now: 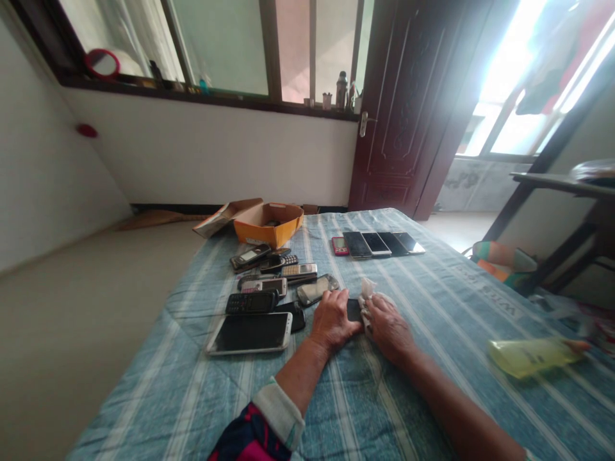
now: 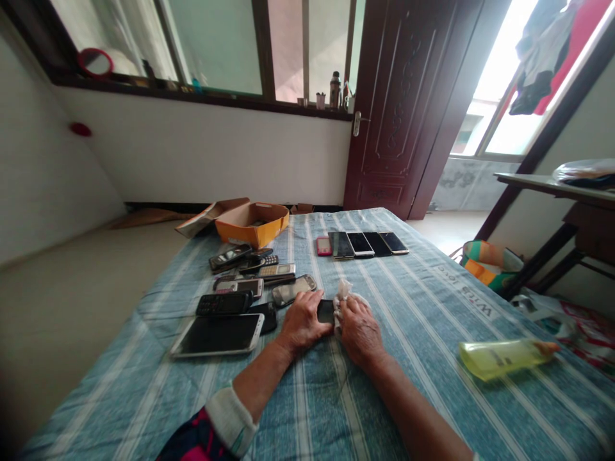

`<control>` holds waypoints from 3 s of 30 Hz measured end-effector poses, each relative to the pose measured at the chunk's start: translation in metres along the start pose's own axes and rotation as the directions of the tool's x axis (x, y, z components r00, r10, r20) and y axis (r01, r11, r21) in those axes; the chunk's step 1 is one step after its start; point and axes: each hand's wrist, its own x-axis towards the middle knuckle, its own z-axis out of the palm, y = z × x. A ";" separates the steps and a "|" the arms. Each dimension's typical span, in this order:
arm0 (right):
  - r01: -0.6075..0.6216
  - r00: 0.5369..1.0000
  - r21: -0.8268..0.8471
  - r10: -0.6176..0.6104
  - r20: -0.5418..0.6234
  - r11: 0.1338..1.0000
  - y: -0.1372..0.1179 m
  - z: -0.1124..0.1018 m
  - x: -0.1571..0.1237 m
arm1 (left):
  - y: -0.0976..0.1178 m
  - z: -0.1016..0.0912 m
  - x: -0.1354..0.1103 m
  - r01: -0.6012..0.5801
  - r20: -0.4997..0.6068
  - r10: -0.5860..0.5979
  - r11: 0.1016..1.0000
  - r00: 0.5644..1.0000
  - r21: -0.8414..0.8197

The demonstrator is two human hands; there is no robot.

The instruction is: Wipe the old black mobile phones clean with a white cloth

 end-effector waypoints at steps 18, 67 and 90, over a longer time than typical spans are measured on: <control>0.007 1.000 -0.050 -0.006 0.028 0.999 -0.008 -0.017 0.000 | -0.002 0.000 -0.001 -0.015 -0.006 0.015 1.000 1.000 0.025; 0.095 0.993 0.060 -0.099 0.071 0.994 -0.013 -0.020 0.030 | -0.003 0.006 -0.002 0.010 -0.127 0.021 0.971 0.992 0.239; -0.015 0.999 0.017 0.015 0.032 1.000 -0.008 -0.022 0.024 | 0.004 0.001 -0.003 0.063 -0.108 -0.039 0.970 0.993 0.235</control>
